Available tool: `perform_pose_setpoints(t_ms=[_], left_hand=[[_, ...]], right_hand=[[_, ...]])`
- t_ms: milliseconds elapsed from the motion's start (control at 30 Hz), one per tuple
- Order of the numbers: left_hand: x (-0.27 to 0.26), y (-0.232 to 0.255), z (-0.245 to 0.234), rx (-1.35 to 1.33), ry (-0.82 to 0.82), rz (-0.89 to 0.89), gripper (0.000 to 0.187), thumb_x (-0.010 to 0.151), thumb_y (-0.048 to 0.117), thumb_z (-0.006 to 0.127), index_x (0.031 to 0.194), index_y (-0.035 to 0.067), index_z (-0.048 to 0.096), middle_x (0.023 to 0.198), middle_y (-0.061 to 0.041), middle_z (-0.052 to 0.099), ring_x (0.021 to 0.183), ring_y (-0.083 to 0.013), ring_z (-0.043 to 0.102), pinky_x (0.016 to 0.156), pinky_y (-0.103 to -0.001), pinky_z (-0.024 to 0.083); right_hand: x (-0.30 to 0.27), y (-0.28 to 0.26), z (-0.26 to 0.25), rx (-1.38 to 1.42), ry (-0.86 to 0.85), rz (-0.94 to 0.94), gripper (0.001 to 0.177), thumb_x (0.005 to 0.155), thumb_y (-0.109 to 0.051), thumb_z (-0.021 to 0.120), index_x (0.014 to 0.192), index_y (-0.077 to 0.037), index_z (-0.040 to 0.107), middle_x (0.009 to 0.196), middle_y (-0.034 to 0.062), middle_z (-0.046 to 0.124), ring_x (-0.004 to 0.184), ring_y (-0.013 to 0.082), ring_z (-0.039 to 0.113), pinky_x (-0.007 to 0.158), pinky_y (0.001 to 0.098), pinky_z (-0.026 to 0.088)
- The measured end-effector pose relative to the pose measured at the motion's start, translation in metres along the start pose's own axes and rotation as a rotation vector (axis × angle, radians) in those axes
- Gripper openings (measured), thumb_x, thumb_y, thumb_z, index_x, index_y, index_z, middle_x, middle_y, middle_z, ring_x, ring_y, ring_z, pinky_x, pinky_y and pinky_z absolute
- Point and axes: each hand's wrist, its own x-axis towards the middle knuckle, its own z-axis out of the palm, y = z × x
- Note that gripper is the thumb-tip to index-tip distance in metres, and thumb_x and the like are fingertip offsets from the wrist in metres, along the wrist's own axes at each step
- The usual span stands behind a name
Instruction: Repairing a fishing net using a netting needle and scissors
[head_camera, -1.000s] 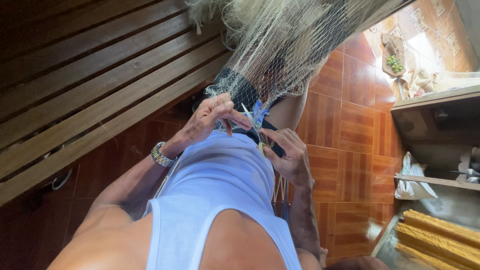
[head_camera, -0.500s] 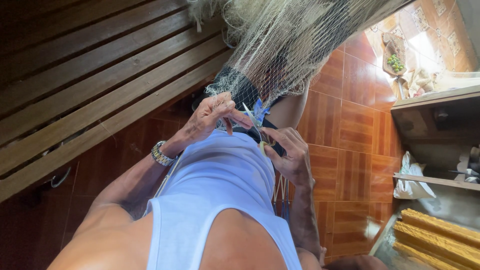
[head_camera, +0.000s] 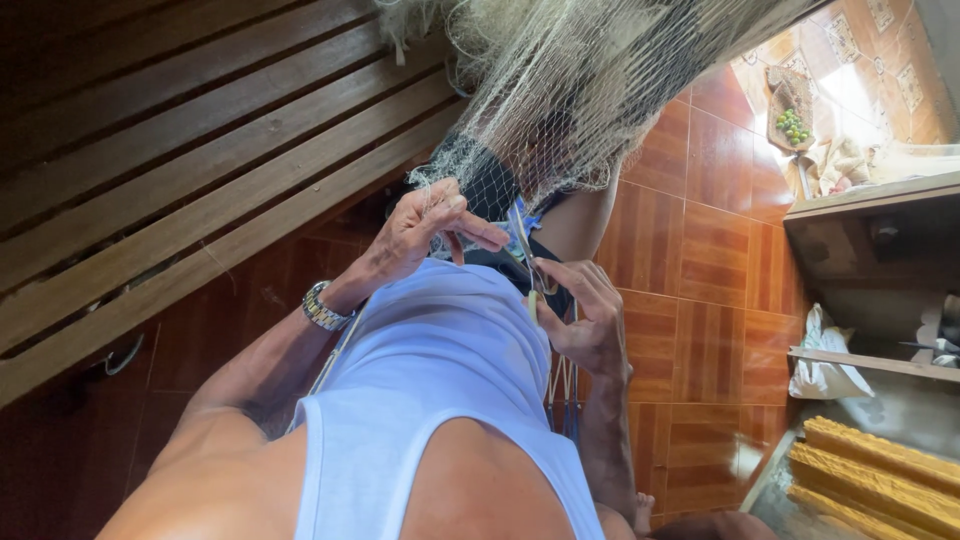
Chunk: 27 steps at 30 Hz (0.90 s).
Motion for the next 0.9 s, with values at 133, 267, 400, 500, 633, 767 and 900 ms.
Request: perform_pose_setpoints(t_ms=[133,267,400,500,633,767,900], left_hand=[[0.004,-0.004,-0.007,0.010,0.033,0.004,0.029,0.113,0.024,0.041,0.089,0.008,0.049,0.100,-0.027,0.077,0.090,-0.0320,0.079,0.053,-0.023,0.058],[0.011,-0.001,-0.020,0.020,0.083,-0.014,0.031,0.113,0.028,0.040,0.091,0.007,0.048,0.102,-0.027,0.077,0.093,-0.0333,0.078,0.054,-0.024,0.059],[0.015,-0.001,-0.035,0.085,0.168,-0.056,0.044,0.112,0.033,0.038,0.095,0.001,0.063,0.110,-0.027,0.075,0.096,-0.0308,0.078,0.055,-0.023,0.060],[0.017,0.003,-0.040,0.133,0.201,-0.047,0.054,0.110,0.036,0.037,0.100,-0.006,0.070,0.111,-0.028,0.074,0.099,-0.0314,0.078,0.055,-0.024,0.061],[0.021,0.017,-0.040,0.266,0.221,-0.047,0.052,0.110,0.039,0.038,0.097,-0.001,0.069,0.111,-0.022,0.075,0.093,-0.0291,0.080,0.053,-0.019,0.056],[0.020,0.018,-0.043,0.294,0.226,-0.011,0.055,0.110,0.040,0.040,0.104,-0.006,0.070,0.113,-0.025,0.074,0.096,-0.0329,0.079,0.056,-0.022,0.058],[0.018,0.016,-0.043,0.290,0.244,-0.026,0.047,0.110,0.039,0.042,0.096,0.000,0.063,0.111,-0.023,0.075,0.093,-0.0302,0.080,0.054,-0.020,0.056]], right_hand=[[-0.014,0.005,-0.001,-0.002,-0.037,0.030,0.036,0.087,-0.020,0.080,0.119,-0.005,0.074,0.086,0.0103,0.071,0.076,0.0312,0.069,0.071,0.0431,0.055],[-0.021,0.008,0.007,-0.023,-0.128,0.103,0.040,0.080,-0.020,0.086,0.115,-0.008,0.071,0.083,0.0118,0.071,0.076,0.0350,0.070,0.070,0.0464,0.055],[-0.015,0.014,0.023,-0.163,-0.253,0.157,0.025,0.085,-0.027,0.082,0.101,-0.012,0.069,0.085,0.0135,0.072,0.079,0.0390,0.070,0.074,0.0493,0.054],[-0.004,0.022,0.025,-0.186,-0.259,0.176,0.023,0.087,-0.025,0.080,0.100,-0.012,0.066,0.087,0.0144,0.073,0.082,0.0400,0.071,0.076,0.0499,0.054],[0.018,0.044,0.020,-0.252,-0.450,0.373,0.020,0.092,-0.028,0.076,0.107,-0.017,0.071,0.104,0.0004,0.076,0.090,0.0213,0.070,0.088,0.0462,0.050],[0.035,0.065,0.027,-0.251,-0.413,0.374,0.016,0.092,-0.026,0.079,0.097,-0.015,0.069,0.092,0.0009,0.076,0.080,0.0216,0.071,0.072,0.0420,0.051],[0.038,0.097,0.046,-0.173,-0.436,0.269,0.021,0.093,-0.025,0.078,0.106,-0.015,0.065,0.101,0.0034,0.073,0.086,0.0226,0.068,0.074,0.0398,0.049]])
